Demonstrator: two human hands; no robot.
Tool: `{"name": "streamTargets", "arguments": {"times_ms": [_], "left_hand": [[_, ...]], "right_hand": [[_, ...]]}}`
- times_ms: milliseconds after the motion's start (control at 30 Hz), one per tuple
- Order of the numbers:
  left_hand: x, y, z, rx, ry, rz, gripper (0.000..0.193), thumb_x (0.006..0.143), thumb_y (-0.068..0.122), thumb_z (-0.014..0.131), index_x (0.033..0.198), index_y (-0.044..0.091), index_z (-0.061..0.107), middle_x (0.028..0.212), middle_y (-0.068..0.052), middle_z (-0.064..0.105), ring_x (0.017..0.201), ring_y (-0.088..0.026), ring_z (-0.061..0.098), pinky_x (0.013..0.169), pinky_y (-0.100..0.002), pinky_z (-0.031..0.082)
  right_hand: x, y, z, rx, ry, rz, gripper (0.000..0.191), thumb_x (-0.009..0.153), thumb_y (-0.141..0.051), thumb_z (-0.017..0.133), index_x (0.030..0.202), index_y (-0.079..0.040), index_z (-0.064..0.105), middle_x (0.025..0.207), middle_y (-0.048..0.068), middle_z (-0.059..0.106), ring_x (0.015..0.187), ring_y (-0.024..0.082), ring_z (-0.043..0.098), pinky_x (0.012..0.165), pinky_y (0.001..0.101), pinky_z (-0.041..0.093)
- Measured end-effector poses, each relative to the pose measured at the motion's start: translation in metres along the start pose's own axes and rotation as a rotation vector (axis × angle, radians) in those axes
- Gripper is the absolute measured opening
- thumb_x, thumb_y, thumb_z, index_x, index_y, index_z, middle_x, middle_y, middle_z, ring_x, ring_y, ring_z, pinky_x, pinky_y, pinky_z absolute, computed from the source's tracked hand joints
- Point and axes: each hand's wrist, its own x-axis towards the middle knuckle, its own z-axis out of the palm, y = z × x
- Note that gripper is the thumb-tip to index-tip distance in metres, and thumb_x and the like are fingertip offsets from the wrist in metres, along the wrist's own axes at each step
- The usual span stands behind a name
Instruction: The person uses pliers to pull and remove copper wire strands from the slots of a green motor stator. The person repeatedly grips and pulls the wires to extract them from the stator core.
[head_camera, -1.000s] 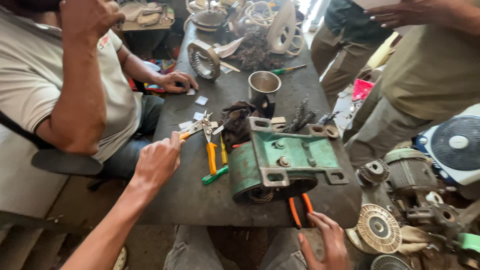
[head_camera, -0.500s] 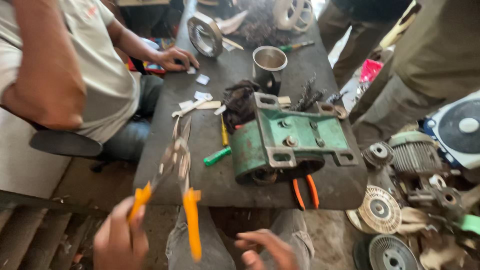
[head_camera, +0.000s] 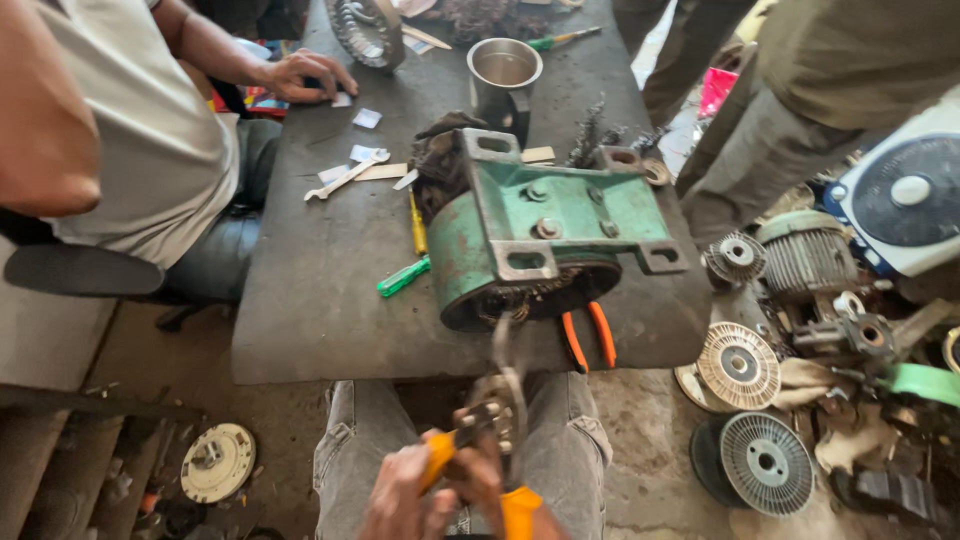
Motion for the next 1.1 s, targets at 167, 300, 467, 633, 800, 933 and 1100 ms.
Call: {"name": "streamTargets", "arguments": {"times_ms": [167,300,467,633,800,933,1100], "left_hand": [[0.096,0.051,-0.011,0.174,-0.313,0.162,0.027,0.095,0.024,0.062,0.118,0.010,0.062,0.103,-0.014,0.069,0.093,-0.034,0.068,0.085,-0.042,0.049],[0.142,0.073,0.006,0.216,-0.398,-0.077,0.036,0.096,0.024,0.062,0.128,0.007,0.061,0.082,-0.017,0.072,0.072,-0.036,0.068,0.069,-0.047,0.051],[0.167,0.076,0.021,0.354,-0.484,-0.261,0.058,0.094,0.032,0.058,0.145,0.004,0.050,0.060,-0.021,0.067,0.056,-0.043,0.067,0.054,-0.055,0.051],[0.168,0.074,0.029,0.499,-0.511,-0.265,0.058,0.094,0.039,0.056,0.143,0.008,0.052,0.059,-0.018,0.067,0.054,-0.041,0.067,0.053,-0.054,0.051],[0.163,0.066,0.042,0.520,-0.503,-0.245,0.062,0.093,0.038,0.057,0.142,0.001,0.051,0.064,-0.018,0.068,0.060,-0.040,0.069,0.057,-0.055,0.051],[0.161,0.060,0.052,0.498,-0.417,-0.205,0.064,0.091,0.037,0.059,0.139,-0.004,0.051,0.071,-0.020,0.069,0.066,-0.042,0.068,0.061,-0.057,0.051],[0.167,0.060,0.052,0.367,-0.443,-0.301,0.057,0.090,0.031,0.057,0.134,-0.005,0.050,0.072,-0.024,0.069,0.067,-0.045,0.068,0.064,-0.058,0.053]], "right_hand": [[-0.068,-0.029,-0.050,-0.227,0.112,-0.171,0.105,0.079,-0.024,0.079,0.159,-0.004,0.014,0.161,0.021,0.034,0.153,0.037,0.034,0.124,0.0502,0.024],[-0.083,-0.039,-0.053,-0.116,0.384,0.105,0.122,0.062,-0.020,0.073,0.165,-0.016,0.008,0.150,0.022,0.048,0.143,0.037,0.051,0.120,0.0479,0.033],[-0.083,-0.073,-0.049,-0.474,0.557,0.132,0.106,0.077,-0.038,0.078,0.163,-0.008,0.021,0.147,0.019,0.053,0.134,0.029,0.055,0.111,0.0420,0.039],[-0.079,-0.131,-0.057,-0.807,0.553,0.269,0.096,0.070,-0.047,0.073,0.155,-0.011,0.047,0.109,0.011,0.074,0.095,0.023,0.072,0.085,0.0358,0.057],[-0.074,-0.180,-0.062,-0.794,0.431,0.422,0.079,0.075,-0.044,0.074,0.141,-0.006,0.057,0.085,0.015,0.072,0.078,0.022,0.067,0.074,0.0340,0.054],[-0.072,-0.201,-0.066,-0.864,0.274,0.320,0.055,0.085,-0.046,0.071,0.112,0.002,0.071,0.085,0.007,0.074,0.081,0.014,0.068,0.075,0.0280,0.052],[-0.079,-0.195,-0.067,-0.630,0.252,0.438,0.043,0.084,-0.043,0.069,0.092,-0.001,0.072,0.076,0.008,0.071,0.073,0.017,0.071,0.066,0.0312,0.054]]}}
